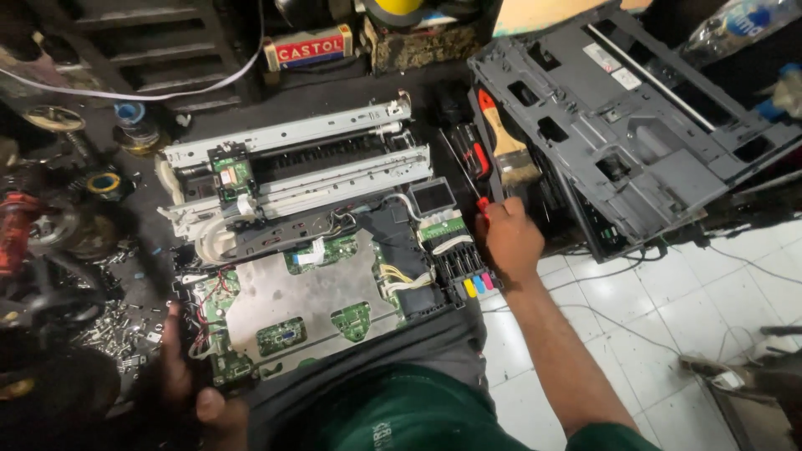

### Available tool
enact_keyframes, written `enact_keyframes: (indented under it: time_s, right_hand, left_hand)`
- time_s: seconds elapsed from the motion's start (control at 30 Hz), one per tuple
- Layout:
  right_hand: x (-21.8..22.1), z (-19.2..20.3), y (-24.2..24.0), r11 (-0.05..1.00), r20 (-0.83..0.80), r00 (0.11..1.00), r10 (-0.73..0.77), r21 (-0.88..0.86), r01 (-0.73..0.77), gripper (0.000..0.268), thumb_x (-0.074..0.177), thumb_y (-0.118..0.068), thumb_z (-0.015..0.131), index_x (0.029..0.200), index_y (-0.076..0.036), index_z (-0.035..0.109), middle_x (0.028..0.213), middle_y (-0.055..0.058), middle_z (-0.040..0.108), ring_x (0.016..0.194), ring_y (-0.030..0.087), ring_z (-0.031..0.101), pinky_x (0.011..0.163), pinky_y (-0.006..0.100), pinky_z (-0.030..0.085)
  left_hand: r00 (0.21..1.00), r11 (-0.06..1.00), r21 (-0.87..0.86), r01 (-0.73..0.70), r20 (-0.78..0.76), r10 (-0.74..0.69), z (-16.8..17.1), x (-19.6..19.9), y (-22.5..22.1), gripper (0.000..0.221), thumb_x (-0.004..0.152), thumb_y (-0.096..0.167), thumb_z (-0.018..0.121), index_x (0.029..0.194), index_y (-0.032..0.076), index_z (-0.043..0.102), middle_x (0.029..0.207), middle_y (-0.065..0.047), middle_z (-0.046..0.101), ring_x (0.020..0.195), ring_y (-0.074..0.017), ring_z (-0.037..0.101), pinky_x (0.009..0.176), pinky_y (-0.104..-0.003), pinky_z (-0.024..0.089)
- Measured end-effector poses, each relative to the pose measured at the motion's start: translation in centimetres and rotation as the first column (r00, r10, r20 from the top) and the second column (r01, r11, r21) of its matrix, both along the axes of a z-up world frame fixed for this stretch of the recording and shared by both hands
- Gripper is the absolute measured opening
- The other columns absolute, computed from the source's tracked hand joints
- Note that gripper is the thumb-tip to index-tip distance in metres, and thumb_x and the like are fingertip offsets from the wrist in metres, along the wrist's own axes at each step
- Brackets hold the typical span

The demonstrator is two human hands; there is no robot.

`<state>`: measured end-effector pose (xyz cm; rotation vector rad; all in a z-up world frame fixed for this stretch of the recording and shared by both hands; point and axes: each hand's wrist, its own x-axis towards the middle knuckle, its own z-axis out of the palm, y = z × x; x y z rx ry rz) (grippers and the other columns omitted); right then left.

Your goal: Disassembling and reassembling a printer's scanner unit, including handling circuit boards and screws.

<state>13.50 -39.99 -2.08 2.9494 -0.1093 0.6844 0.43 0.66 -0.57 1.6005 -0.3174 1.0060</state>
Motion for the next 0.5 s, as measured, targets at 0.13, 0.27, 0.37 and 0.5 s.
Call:
enact_keyframes:
  time_s: [0.13, 0.27, 0.37, 0.5]
  right_hand:
    - [-0.3, 0.4, 0.1, 1.000, -0.041, 0.999, 0.020, 0.002, -0.020, 0.023, 0.092, -0.029, 0.079, 0.107, -0.012, 0.077, 0.101, 0.004, 0.060, 0.062, 0.012, 0.062, 0.048, 0.024, 0.054]
    - [-1.5, 4.3, 1.1, 0.971, -0.084, 0.989, 0.123, 0.216, -0.102, 0.022, 0.092, -0.025, 0.077, 0.106, -0.009, 0.076, 0.098, 0.011, 0.067, 0.071, 0.025, 0.070, 0.052, 0.035, 0.058]
    - [-4.4, 10.0, 1.0, 0.921, 0.139, 0.940, 0.312, 0.200, -0.335, 0.025, 0.092, -0.027, 0.078, 0.108, -0.007, 0.080, 0.093, 0.007, 0.075, 0.056, 0.008, 0.059, 0.050, 0.019, 0.048]
    - [-3.8, 17.2, -6.1, 0.856, 0.370, 0.800, 0.472, 0.025, -0.517, 0.026, 0.092, -0.002, 0.082, 0.073, -0.004, 0.063, 0.090, 0.015, 0.078, 0.083, 0.022, 0.075, 0.065, 0.030, 0.055]
  left_hand:
    - [0.998, 0.996, 0.082, -0.028, -0.047, 0.032, 0.7, -0.4, 0.2, 0.067, 0.116, 0.046, 0.023, 0.161, -0.003, 0.025, 0.166, -0.031, 0.030, 0.158, -0.0416, 0.033, 0.133, -0.050, 0.035]
    - [0.979, 0.978, 0.146, -0.151, -0.115, 0.169, 2.5, -0.7, -0.8, 0.068, 0.108, 0.029, 0.018, 0.153, -0.021, 0.030, 0.157, -0.041, 0.040, 0.143, -0.0500, 0.048, 0.116, -0.045, 0.047]
    - [0.858, 0.917, -0.353, 0.187, -0.395, -0.327, 3.4, -3.5, -0.2, 0.064, 0.101, 0.015, 0.025, 0.164, 0.020, 0.021, 0.175, -0.026, 0.018, 0.095, -0.0062, 0.050, 0.049, -0.010, 0.036]
    - [0.966, 0.978, -0.200, 0.061, -0.236, -0.109, 2.7, -0.8, -1.4, 0.067, 0.104, 0.028, 0.023, 0.163, -0.003, 0.019, 0.169, -0.038, 0.022, 0.153, -0.0446, 0.030, 0.125, -0.046, 0.032]
